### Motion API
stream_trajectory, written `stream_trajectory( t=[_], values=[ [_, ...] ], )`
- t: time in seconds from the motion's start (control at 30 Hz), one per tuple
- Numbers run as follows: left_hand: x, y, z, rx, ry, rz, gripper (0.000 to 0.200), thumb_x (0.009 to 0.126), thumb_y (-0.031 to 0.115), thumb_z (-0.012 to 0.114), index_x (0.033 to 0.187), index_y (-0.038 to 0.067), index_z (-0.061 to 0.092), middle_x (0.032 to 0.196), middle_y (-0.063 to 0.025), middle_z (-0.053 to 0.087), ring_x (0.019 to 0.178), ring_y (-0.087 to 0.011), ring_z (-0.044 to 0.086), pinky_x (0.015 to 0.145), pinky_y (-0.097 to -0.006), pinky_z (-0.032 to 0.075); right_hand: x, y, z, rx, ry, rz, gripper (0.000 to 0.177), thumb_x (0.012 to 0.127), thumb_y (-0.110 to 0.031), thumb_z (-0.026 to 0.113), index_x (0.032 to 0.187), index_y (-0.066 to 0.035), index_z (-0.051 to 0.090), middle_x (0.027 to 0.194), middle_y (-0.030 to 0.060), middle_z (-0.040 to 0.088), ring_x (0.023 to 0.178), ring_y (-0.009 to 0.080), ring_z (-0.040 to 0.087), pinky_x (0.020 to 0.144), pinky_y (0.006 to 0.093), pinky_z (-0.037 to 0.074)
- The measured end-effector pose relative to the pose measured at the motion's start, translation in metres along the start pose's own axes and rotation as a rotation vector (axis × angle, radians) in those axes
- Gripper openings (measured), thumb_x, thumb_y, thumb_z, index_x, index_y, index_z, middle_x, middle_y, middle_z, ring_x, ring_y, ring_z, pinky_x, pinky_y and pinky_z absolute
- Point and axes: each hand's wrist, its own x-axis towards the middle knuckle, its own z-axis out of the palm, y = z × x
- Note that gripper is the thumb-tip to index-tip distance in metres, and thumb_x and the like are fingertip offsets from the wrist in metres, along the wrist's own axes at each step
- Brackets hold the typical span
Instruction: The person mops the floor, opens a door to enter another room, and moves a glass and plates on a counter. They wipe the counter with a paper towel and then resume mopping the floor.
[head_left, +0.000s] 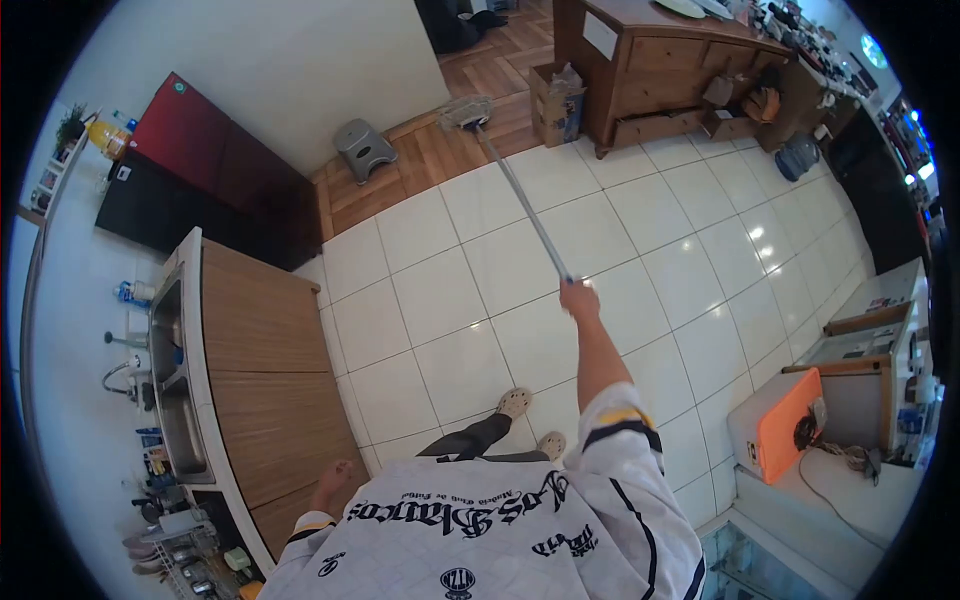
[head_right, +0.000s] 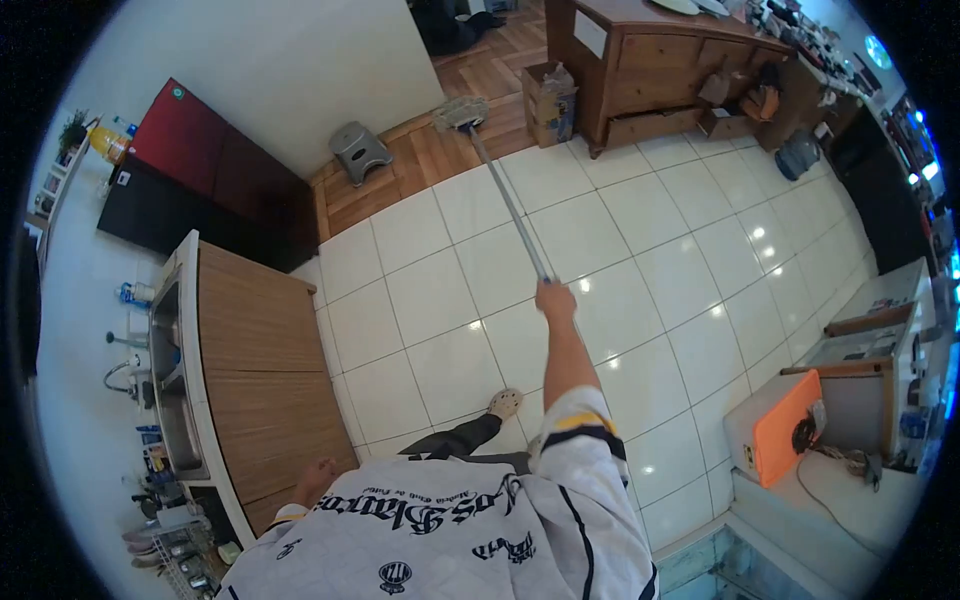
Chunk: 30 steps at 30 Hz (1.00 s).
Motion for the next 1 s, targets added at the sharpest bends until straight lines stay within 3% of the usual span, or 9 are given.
stream_trajectory(
  t=[0.17, 0.33, 0.47, 0.63, 0.7, 0.73, 0.83, 0.9, 1.0],
  values=[
    [0.03, -0.062, 0.023, 0.111, -0.206, -0.074, 0.039, 0.087, 0.038, 0.046, 0.088, 0.002, 0.061, 0.081, -0.0107, 0.063, 0.07, -0.021, 0.058, 0.07, -0.032, 0.048, -0.206, 0.2, 0.091, -0.067, -0.094, 0.128, 0.051, 0.088, -0.048, 0.038, 0.101, 0.0, 0.052, 0.085, 0.024, 0.062, 0.08, 0.0421, 0.06, 0.073, 0.0501, 0.048],
    [-0.037, 0.074, 0.02, 0.532, -0.346, -0.163, 0.038, 0.086, 0.036, 0.045, 0.082, 0.003, 0.062, 0.081, -0.0146, 0.063, 0.074, -0.0235, 0.059, 0.071, -0.0337, 0.048, -0.553, 0.375, 0.149, 0.007, -0.506, 0.333, 0.051, 0.082, -0.049, 0.048, 0.096, 0.0, 0.054, 0.085, 0.0292, 0.058, 0.078, 0.0452, 0.059, 0.068, 0.0514, 0.048],
    [-0.039, 0.04, 0.027, 0.403, -0.33, -0.19, 0.036, 0.085, 0.034, 0.046, 0.084, 0.002, 0.063, 0.083, -0.0155, 0.064, 0.076, -0.0247, 0.06, 0.071, -0.0351, 0.048, -0.651, 0.357, 0.115, 0.013, -0.791, 0.82, 0.05, 0.08, -0.047, 0.049, 0.093, 0.0, 0.058, 0.082, 0.0243, 0.061, 0.076, 0.0402, 0.06, 0.068, 0.0474, 0.049],
    [-0.031, 0.032, 0.026, 0.334, -0.272, -0.159, 0.034, 0.084, 0.032, 0.047, 0.087, 0.002, 0.064, 0.085, -0.0165, 0.064, 0.078, -0.0261, 0.061, 0.071, -0.0368, 0.048, -0.559, 0.353, 0.147, 0.046, -0.777, 0.654, 0.048, 0.078, -0.045, 0.051, 0.089, -0.001, 0.062, 0.079, 0.0182, 0.064, 0.073, 0.034, 0.063, 0.068, 0.0425, 0.05],
    [-0.025, 0.038, 0.028, 0.3, -0.244, -0.141, 0.034, 0.084, 0.031, 0.048, 0.089, 0.002, 0.065, 0.086, -0.017, 0.064, 0.079, -0.0267, 0.061, 0.071, -0.0375, 0.048, -0.457, 0.332, 0.176, -0.003, -0.499, 0.21, 0.048, 0.077, -0.048, 0.053, 0.07, -0.002, 0.063, 0.065, 0.014, 0.063, 0.065, 0.0298, 0.063, 0.063, 0.0403, 0.05],
    [-0.025, 0.047, 0.029, 0.294, -0.239, -0.134, 0.033, 0.084, 0.03, 0.048, 0.089, 0.002, 0.065, 0.086, -0.0172, 0.065, 0.079, -0.027, 0.061, 0.071, -0.0378, 0.048, -0.384, 0.321, 0.191, -0.056, -0.731, 0.039, 0.05, 0.078, -0.05, 0.053, 0.064, -0.002, 0.062, 0.062, 0.0146, 0.062, 0.061, 0.03, 0.063, 0.06, 0.0406, 0.05],
    [-0.03, 0.079, 0.034, 0.304, -0.244, -0.102, 0.033, 0.083, 0.029, 0.049, 0.091, 0.002, 0.065, 0.088, -0.0178, 0.065, 0.08, -0.0279, 0.062, 0.072, -0.0388, 0.048, -0.17, 0.199, 0.17, 0.211, -0.429, 0.077, 0.055, 0.08, -0.054, 0.051, 0.056, -0.006, 0.059, 0.058, 0.0118, 0.062, 0.06, 0.024, 0.063, 0.061, 0.0375, 0.051],
    [-0.035, 0.072, 0.031, 0.278, -0.255, -0.025, 0.033, 0.083, 0.029, 0.049, 0.09, 0.001, 0.065, 0.086, -0.0178, 0.065, 0.079, -0.0268, 0.062, 0.071, -0.0391, 0.048, -0.072, 0.084, 0.114, 0.16, 0.018, -0.033, 0.049, 0.074, -0.04, 0.066, 0.093, 0.002, 0.053, 0.072, 0.0182, 0.063, 0.07, 0.0338, 0.064, 0.063, 0.043, 0.051],
    [0.007, 0.021, 0.035, 0.237, -0.208, 0.057, 0.032, 0.083, 0.03, 0.05, 0.086, 0.001, 0.064, 0.081, -0.0167, 0.065, 0.075, -0.0239, 0.061, 0.068, -0.0387, 0.047, -0.034, -0.053, 0.016, 0.499, -0.136, -0.033, 0.039, 0.077, -0.021, 0.058, 0.102, 0.005, 0.043, 0.078, 0.023, 0.061, 0.063, 0.0319, 0.063, 0.051, 0.0419, 0.052]
  ],
)
